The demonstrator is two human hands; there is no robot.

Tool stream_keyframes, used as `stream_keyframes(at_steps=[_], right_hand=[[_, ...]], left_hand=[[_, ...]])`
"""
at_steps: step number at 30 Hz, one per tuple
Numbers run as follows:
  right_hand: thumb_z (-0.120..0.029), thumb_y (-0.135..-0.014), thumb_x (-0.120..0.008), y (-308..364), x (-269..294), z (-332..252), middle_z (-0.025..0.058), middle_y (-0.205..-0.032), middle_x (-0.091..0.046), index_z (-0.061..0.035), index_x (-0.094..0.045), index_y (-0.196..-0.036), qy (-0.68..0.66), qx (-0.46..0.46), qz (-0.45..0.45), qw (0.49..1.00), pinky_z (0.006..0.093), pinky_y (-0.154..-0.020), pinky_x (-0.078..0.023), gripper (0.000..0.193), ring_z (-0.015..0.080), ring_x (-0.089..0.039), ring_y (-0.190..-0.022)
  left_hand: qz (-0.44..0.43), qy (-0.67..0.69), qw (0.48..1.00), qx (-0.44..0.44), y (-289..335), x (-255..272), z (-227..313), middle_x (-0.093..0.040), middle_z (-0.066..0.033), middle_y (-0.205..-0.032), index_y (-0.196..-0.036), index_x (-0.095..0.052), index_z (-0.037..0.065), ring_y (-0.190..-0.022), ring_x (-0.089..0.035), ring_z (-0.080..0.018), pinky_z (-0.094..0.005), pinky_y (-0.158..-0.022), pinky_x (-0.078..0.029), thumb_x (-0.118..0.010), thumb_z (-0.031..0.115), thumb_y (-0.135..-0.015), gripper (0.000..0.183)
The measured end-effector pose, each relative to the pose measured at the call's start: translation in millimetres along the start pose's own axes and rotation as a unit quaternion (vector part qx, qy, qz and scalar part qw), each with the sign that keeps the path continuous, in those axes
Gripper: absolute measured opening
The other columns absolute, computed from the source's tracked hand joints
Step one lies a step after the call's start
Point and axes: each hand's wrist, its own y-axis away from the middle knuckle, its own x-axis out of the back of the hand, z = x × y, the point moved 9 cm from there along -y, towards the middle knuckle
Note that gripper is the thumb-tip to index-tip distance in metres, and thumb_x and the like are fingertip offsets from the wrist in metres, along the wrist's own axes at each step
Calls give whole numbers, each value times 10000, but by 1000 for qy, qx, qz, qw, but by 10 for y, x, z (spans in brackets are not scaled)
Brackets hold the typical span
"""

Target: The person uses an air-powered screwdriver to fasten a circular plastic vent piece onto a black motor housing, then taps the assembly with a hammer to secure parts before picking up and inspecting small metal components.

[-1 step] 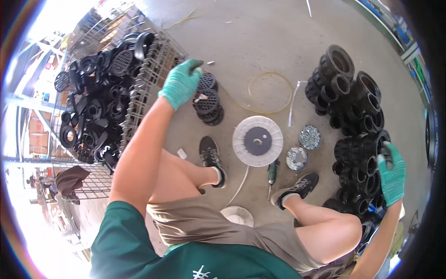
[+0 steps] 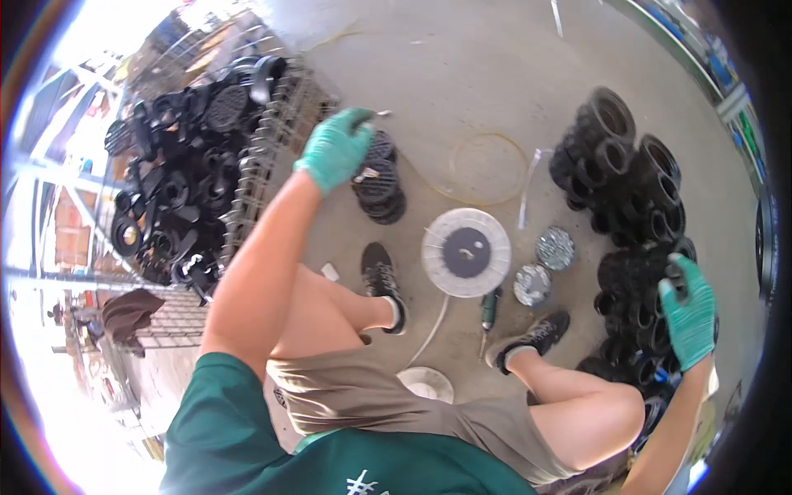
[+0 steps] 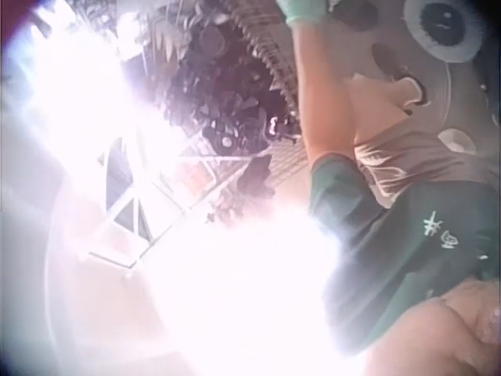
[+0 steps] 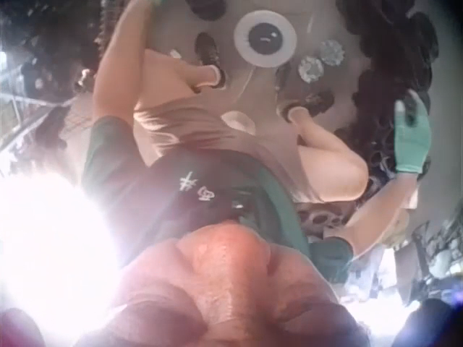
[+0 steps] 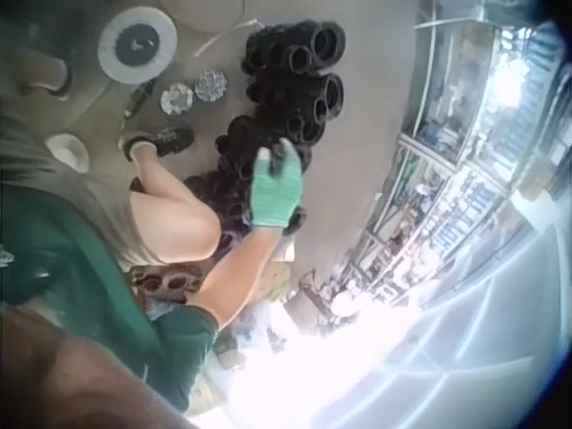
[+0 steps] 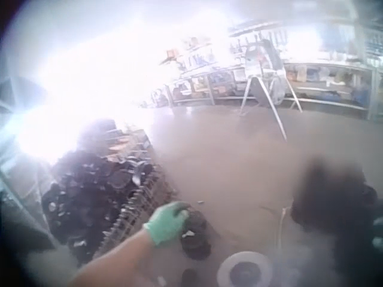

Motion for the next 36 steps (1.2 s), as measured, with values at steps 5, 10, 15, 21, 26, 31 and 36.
stream_keyframes(at_steps=[5,10,15,21,26,31,36], right_hand=[[-110,-810,-772,150,-1032,-1002,186,-1050,-672,-18,-646,-1221,74,163,-173,969,384,-837,-540,439,325,-657,-922],[-156,-820,-781,64,-1848,-784,173,-979,-697,14,-665,-1175,93,193,-264,940,381,-764,-546,410,288,-668,-823],[-147,-853,-761,-76,-2054,-856,202,-1080,-715,25,-663,-1215,126,187,-282,933,381,-833,-547,412,302,-688,-902],[-115,-868,-726,-186,-2000,-795,134,-987,-716,12,-640,-1238,65,153,-301,939,351,-785,-536,400,208,-644,-815],[-114,-881,-716,-246,-1992,-597,125,-968,-710,12,-643,-1229,46,130,-307,941,344,-786,-530,377,196,-642,-827],[-105,-885,-718,-247,-2065,-594,112,-968,-707,6,-631,-1251,72,110,-321,938,323,-768,-524,392,177,-622,-810],[-98,-888,-712,-198,-1973,-469,93,-978,-689,4,-639,-1226,58,73,-314,945,334,-816,-520,361,181,-621,-868]], left_hand=[[-136,17,991,-5,251,-208,86,-729,-201,-1099,-1220,-678,14,-1034,-711,-311,-401,-929,-552,-627,231,-942,356],[-137,117,983,-18,390,-149,177,-724,-188,-1137,-1255,-645,6,-1024,-713,-286,-377,-930,-556,-646,180,-950,351],[-61,115,991,-39,293,774,106,-733,-166,-1131,-1285,-645,16,-1029,-712,-256,-371,-939,-559,-628,217,-973,372],[-60,75,990,101,483,2121,-730,-711,-77,-1175,-1350,-620,38,-1034,-652,-141,-293,-924,-529,-563,174,-1011,370],[11,28,951,308,1379,2811,-2195,-697,-46,-1099,-1354,-611,64,-896,-653,-155,-295,-687,-528,-567,202,-981,400],[90,-63,890,443,2646,2712,-3315,-742,-161,-1111,-1135,-702,35,-1043,-704,-279,-363,-935,-538,-589,178,-924,279],[-4,-114,867,486,3047,2139,-3164,-687,-203,-1253,-1294,-625,12,-1173,-652,-335,-388,-1018,-496,-654,254,-925,443]])
